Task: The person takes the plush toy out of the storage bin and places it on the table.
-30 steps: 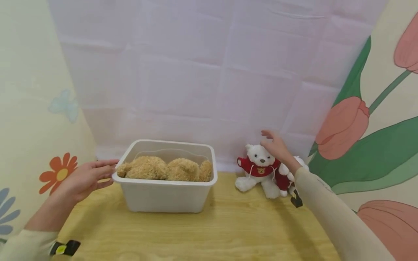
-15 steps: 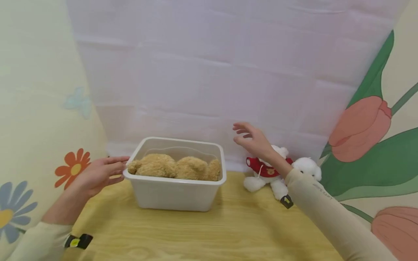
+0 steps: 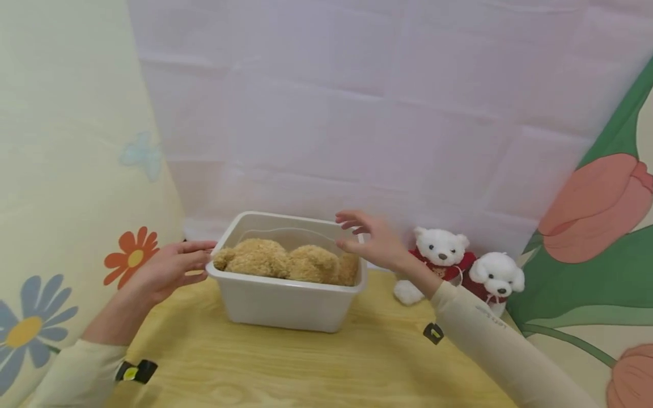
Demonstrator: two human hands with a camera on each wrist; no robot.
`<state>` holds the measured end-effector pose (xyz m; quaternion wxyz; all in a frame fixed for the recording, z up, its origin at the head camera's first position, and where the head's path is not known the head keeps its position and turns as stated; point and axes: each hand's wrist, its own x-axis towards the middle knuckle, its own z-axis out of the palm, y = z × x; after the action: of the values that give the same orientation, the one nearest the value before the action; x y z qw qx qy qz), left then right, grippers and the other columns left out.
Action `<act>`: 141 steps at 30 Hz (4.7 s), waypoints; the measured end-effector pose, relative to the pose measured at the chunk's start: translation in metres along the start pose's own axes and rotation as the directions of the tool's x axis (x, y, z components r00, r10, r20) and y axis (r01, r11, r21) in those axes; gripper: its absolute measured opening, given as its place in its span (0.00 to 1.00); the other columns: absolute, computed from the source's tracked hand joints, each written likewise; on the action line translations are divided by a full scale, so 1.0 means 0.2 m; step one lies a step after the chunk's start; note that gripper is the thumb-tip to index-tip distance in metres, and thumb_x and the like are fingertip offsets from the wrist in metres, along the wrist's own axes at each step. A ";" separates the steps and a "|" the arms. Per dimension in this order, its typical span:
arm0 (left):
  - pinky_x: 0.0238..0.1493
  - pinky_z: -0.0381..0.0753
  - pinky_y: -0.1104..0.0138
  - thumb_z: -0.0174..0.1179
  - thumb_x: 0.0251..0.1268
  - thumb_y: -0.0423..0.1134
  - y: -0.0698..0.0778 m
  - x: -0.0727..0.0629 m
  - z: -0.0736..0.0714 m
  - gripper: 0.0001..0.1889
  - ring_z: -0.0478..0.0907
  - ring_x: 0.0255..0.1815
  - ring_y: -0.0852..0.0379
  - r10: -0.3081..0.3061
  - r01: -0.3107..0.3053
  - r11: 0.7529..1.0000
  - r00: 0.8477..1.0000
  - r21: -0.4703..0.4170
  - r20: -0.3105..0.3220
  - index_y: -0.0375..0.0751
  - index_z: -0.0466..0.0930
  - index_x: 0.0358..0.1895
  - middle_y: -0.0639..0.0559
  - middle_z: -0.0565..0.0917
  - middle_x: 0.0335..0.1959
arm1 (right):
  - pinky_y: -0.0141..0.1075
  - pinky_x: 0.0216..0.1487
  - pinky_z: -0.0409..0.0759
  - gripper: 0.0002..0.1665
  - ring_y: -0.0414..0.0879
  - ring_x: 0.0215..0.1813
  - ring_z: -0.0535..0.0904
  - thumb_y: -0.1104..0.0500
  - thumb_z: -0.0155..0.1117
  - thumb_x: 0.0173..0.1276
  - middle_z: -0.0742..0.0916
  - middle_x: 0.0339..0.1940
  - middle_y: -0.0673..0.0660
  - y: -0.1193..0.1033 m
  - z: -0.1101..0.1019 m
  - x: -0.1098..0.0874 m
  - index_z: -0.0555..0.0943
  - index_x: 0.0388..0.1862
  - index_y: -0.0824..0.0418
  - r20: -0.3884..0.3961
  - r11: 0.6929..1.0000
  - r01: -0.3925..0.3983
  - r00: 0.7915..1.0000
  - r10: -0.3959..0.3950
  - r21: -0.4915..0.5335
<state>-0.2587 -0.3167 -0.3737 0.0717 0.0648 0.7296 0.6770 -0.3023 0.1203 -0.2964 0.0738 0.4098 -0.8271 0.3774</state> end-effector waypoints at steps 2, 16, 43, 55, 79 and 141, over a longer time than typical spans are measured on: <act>0.53 0.83 0.59 0.56 0.80 0.39 0.00 0.00 0.00 0.28 0.78 0.53 0.48 -0.008 0.008 1.000 1.000 -0.001 -0.001 0.28 0.63 0.75 0.33 0.70 0.66 | 0.54 0.64 0.72 0.34 0.57 0.66 0.74 0.57 0.69 0.73 0.79 0.67 0.52 -0.01 0.03 0.00 0.71 0.75 0.52 0.029 1.000 -0.019 0.999 0.019 0.014; 0.54 0.82 0.56 0.54 0.80 0.37 0.01 0.00 0.00 0.26 0.79 0.51 0.49 0.000 0.000 1.000 1.000 0.003 0.002 0.27 0.66 0.73 0.35 0.74 0.63 | 0.54 0.67 0.71 0.38 0.55 0.68 0.73 0.51 0.73 0.69 0.78 0.69 0.52 -0.02 0.18 0.00 0.71 0.75 0.51 0.194 0.994 -0.098 0.977 0.087 0.049; 0.54 0.82 0.56 0.54 0.80 0.37 0.03 0.00 0.00 0.26 0.79 0.50 0.50 0.003 -0.003 1.000 1.000 0.011 -0.005 0.26 0.65 0.74 0.34 0.74 0.63 | 0.51 0.70 0.66 0.49 0.49 0.75 0.63 0.42 0.75 0.65 0.69 0.77 0.54 0.06 0.23 0.05 0.65 0.80 0.47 0.327 0.983 -0.176 0.927 0.184 -0.054; 0.54 0.82 0.56 0.54 0.80 0.37 0.03 0.00 0.01 0.26 0.79 0.50 0.51 0.000 0.000 1.000 1.000 0.004 -0.007 0.27 0.66 0.74 0.34 0.74 0.62 | 0.52 0.68 0.69 0.48 0.50 0.73 0.67 0.44 0.75 0.65 0.70 0.76 0.55 0.07 0.24 0.05 0.65 0.80 0.51 0.317 0.984 -0.167 0.932 0.177 -0.057; 0.53 0.83 0.57 0.55 0.80 0.36 0.01 0.01 0.01 0.25 0.80 0.50 0.52 0.000 0.000 1.000 1.000 -0.001 -0.015 0.26 0.67 0.72 0.36 0.77 0.59 | 0.53 0.68 0.70 0.38 0.55 0.70 0.71 0.53 0.80 0.62 0.80 0.67 0.58 0.09 0.24 0.07 0.77 0.70 0.61 0.253 0.998 -0.051 0.966 0.059 -0.039; 0.48 0.84 0.61 0.55 0.80 0.39 -0.05 0.12 0.00 0.27 0.77 0.47 0.52 0.012 -0.012 0.999 1.000 -0.038 -0.002 0.26 0.65 0.73 0.46 0.79 0.55 | 0.59 0.63 0.73 0.35 0.52 0.74 0.64 0.49 0.75 0.67 0.71 0.75 0.52 -0.09 -0.16 0.09 0.75 0.73 0.45 0.118 0.980 -0.200 0.973 0.197 0.019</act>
<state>-0.2829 -0.3128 -0.3833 0.0680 0.0674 0.7162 0.6913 -0.3072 0.1250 -0.2560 -0.0185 0.3474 -0.8610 0.3710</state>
